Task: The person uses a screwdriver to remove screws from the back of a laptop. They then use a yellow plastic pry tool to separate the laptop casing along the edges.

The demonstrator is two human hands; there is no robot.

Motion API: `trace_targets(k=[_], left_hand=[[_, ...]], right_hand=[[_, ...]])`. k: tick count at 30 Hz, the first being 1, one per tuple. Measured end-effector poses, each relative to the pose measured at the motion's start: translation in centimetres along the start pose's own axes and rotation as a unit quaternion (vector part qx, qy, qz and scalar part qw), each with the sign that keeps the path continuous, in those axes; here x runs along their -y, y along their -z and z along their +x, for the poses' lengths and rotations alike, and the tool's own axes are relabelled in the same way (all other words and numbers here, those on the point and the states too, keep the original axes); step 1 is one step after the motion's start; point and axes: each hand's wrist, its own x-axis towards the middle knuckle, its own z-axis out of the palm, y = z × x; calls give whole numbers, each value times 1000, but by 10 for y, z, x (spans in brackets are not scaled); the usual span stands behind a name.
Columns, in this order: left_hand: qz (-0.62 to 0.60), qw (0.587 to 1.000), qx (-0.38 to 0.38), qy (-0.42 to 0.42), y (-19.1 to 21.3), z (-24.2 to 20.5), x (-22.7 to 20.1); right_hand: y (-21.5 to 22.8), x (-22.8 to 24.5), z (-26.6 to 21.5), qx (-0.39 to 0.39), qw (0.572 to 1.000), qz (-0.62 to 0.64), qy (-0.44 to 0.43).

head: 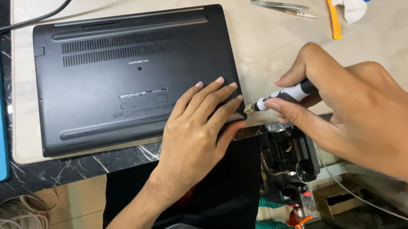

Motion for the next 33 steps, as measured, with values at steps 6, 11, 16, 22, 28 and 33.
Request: trace_targets(k=[6, 11, 16, 22, 28, 33], left_hand=[[-31, 999, 18, 8, 1, 0, 0], [-102, 992, 53, 59, 6, 7, -4], [-331, 933, 136, 38, 23, 53, -6], [-415, 885, 206, 43, 26, 89, -4], [-391, 903, 170, 56, 23, 88, -4], [-378, 911, 156, 54, 22, 86, -4]], right_hand=[[-5, -6, -2, 2, 998, 3, 62], [4, -10, 11, -8, 997, 35, 65], [-6, -8, 18, -130, 979, 86, 131], [-3, -6, 16, -115, 978, 114, 131], [-3, -19, 12, -68, 990, 64, 110], [-9, -23, 11, -84, 988, 21, 128]])
